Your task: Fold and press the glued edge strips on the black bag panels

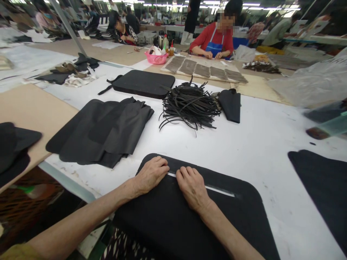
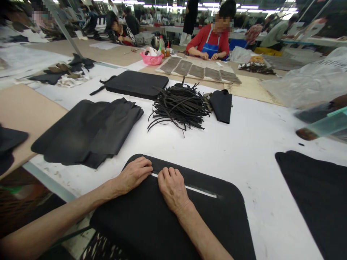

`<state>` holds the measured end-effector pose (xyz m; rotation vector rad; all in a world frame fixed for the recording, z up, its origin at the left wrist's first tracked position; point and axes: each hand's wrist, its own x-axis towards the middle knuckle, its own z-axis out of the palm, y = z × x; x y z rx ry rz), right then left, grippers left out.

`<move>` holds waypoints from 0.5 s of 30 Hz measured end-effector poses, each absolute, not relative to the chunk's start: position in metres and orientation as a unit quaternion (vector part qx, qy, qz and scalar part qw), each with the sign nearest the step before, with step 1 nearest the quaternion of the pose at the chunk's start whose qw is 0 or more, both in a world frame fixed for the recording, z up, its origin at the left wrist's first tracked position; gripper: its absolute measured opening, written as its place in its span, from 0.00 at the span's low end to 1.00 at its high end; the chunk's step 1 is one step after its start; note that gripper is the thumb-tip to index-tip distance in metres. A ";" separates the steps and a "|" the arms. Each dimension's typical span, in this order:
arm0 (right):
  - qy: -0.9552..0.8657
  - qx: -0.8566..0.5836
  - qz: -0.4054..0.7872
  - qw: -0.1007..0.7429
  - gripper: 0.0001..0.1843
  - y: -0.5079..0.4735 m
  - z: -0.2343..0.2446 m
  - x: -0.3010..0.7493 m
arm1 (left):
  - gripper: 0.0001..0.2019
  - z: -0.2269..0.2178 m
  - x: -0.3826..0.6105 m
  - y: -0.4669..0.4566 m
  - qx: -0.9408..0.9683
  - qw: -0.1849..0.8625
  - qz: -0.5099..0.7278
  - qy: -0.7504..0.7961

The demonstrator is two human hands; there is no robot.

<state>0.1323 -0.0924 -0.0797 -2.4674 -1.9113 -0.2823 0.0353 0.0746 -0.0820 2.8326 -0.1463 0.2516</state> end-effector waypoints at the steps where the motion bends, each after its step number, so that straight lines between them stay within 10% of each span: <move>1: -0.603 -0.794 -0.078 0.013 0.06 -0.092 -0.078 0.134 | 0.08 -0.082 0.035 0.075 0.984 0.143 0.087 -0.053; 15: -0.555 -0.826 -0.050 0.083 0.06 -0.095 -0.077 0.133 | 0.10 -0.089 0.038 0.077 0.969 0.210 0.126 -0.028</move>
